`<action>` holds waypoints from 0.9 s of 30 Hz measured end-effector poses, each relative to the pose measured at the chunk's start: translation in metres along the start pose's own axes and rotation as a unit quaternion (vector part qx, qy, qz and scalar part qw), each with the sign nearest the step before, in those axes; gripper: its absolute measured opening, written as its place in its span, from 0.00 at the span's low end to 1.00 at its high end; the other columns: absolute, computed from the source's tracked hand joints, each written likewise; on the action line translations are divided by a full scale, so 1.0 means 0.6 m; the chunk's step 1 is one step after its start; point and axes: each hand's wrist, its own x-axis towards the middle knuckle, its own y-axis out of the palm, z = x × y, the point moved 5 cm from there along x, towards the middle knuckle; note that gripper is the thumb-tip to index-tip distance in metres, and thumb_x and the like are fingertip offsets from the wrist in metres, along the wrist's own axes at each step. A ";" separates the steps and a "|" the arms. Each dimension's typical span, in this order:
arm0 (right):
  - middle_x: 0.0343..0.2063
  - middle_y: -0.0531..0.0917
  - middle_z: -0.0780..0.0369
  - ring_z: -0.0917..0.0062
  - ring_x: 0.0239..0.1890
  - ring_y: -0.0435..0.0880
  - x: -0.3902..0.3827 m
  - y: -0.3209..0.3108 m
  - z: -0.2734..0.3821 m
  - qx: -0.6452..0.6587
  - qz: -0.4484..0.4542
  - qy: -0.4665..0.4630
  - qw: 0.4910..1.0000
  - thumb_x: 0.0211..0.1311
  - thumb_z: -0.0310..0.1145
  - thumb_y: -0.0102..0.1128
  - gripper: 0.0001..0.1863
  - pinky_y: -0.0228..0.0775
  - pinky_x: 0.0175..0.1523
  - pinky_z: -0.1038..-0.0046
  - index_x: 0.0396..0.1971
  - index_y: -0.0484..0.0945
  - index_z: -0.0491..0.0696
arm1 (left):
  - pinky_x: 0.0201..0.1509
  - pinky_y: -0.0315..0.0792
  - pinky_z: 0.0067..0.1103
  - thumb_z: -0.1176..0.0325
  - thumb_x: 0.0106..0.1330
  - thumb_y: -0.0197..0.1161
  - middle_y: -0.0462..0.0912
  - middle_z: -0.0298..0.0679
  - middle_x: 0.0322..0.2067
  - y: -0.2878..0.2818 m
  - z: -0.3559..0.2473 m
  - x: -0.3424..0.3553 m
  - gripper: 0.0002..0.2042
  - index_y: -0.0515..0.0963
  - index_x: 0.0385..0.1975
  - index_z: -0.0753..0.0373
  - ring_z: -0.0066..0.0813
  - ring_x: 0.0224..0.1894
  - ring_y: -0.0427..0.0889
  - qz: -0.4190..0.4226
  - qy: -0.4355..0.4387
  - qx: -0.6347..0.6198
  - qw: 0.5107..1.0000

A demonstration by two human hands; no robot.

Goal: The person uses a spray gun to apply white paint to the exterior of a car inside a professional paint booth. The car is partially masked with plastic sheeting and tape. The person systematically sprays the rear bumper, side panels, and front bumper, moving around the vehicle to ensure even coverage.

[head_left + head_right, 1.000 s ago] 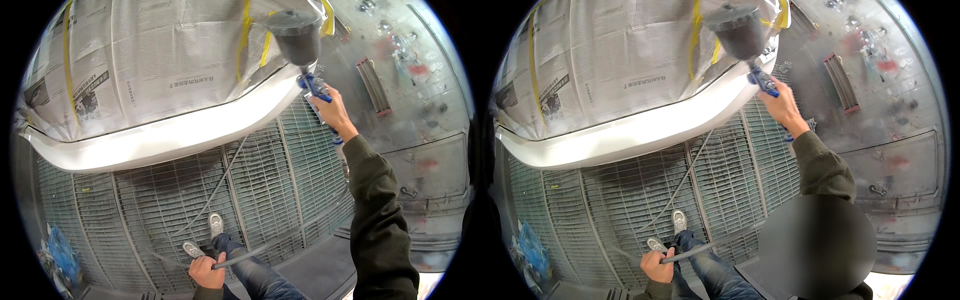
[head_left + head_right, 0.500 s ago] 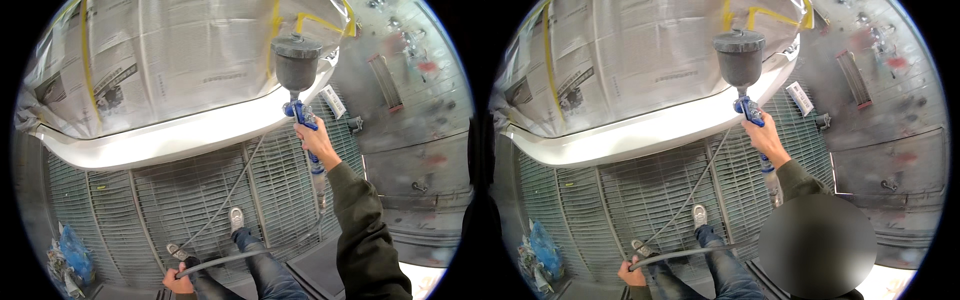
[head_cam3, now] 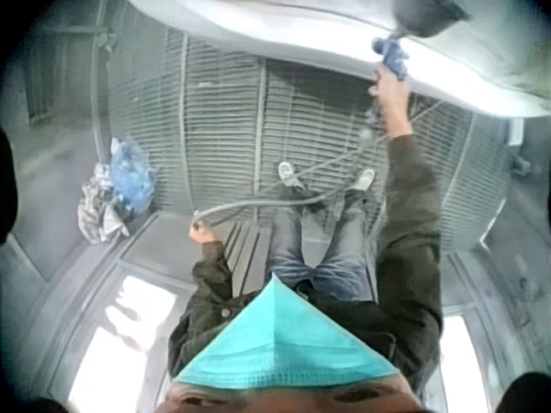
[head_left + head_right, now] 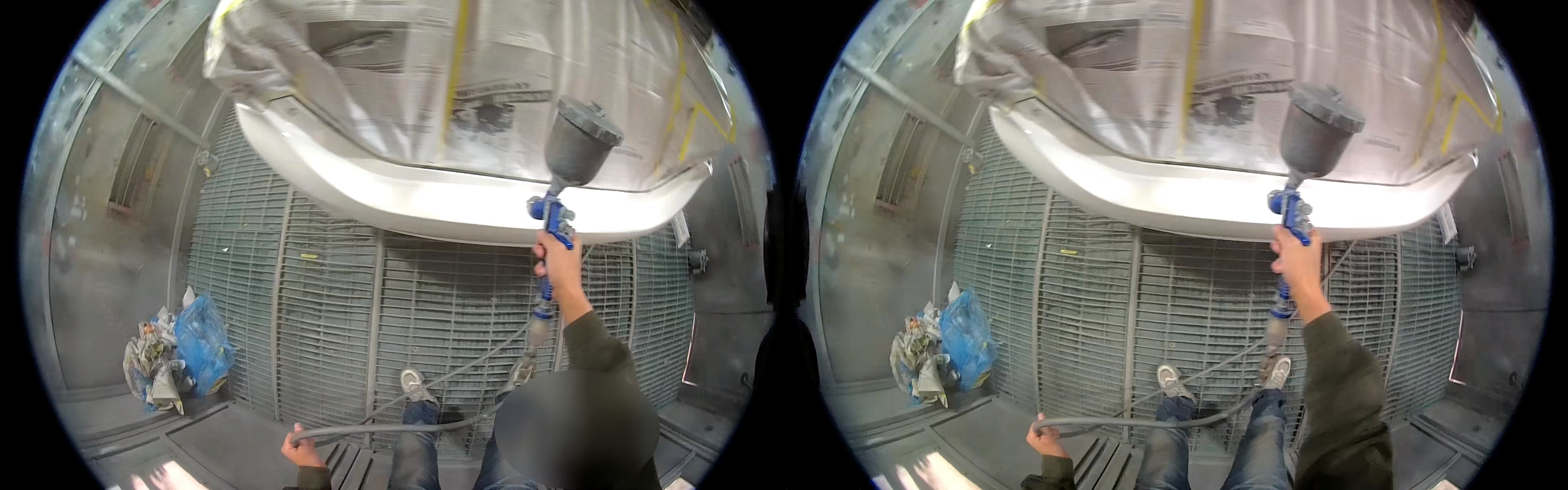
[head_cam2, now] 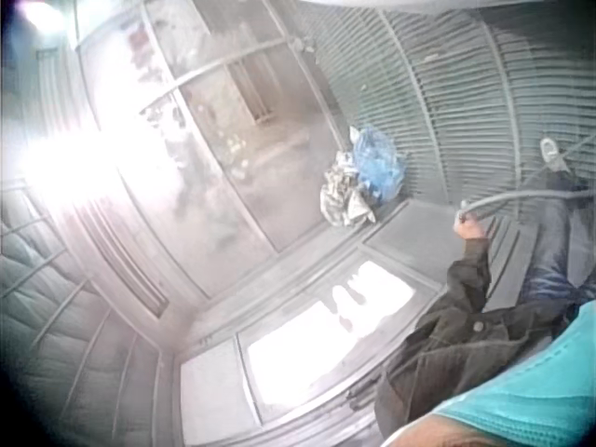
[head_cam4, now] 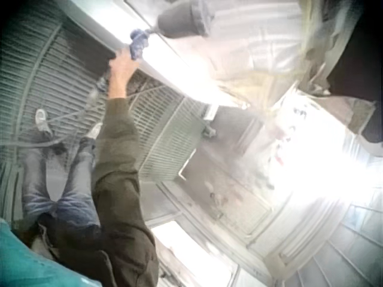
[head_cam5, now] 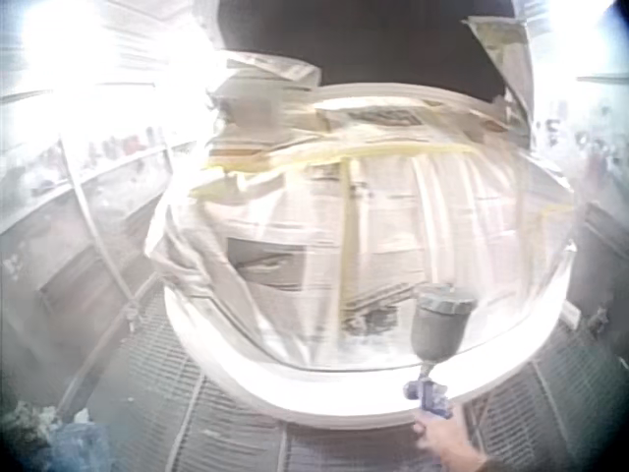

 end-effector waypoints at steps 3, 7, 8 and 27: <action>0.17 0.73 0.67 0.87 0.14 0.67 -0.049 0.156 -0.009 0.030 0.050 -0.006 0.998 0.59 0.28 0.59 0.04 0.59 0.14 0.83 0.27 0.74 0.45 | 0.19 0.52 0.19 0.68 0.68 0.61 0.62 0.29 0.14 -0.092 0.028 0.065 0.19 0.62 0.14 0.57 0.16 0.16 0.58 -0.075 -0.060 -0.141 0.985; 0.17 0.73 0.66 0.85 0.14 0.67 -0.113 0.367 -0.011 0.102 0.154 0.003 0.983 0.58 0.27 0.57 0.04 0.58 0.14 0.82 0.25 0.74 0.45 | 0.17 0.45 0.22 0.64 0.72 0.53 0.49 0.25 0.11 -0.206 0.073 0.093 0.19 0.59 0.17 0.54 0.17 0.13 0.46 -0.191 -0.098 -0.153 0.965; 0.16 0.72 0.66 0.85 0.14 0.67 -0.126 0.404 -0.002 0.115 0.159 -0.002 0.981 0.57 0.27 0.56 0.05 0.58 0.14 0.81 0.24 0.73 0.45 | 0.17 0.45 0.22 0.64 0.72 0.53 0.48 0.25 0.11 -0.218 0.071 0.092 0.18 0.59 0.17 0.54 0.17 0.13 0.45 -0.208 -0.107 -0.157 0.960; 0.16 0.72 0.67 0.84 0.16 0.70 -0.158 0.406 -0.023 0.048 0.238 0.014 0.970 0.58 0.31 0.62 0.10 0.62 0.18 0.78 0.36 0.77 0.42 | 0.24 0.64 0.27 0.64 0.66 0.55 0.74 0.39 0.20 -0.269 0.175 0.107 0.14 0.73 0.23 0.68 0.27 0.20 0.68 -0.072 -0.017 -0.051 0.996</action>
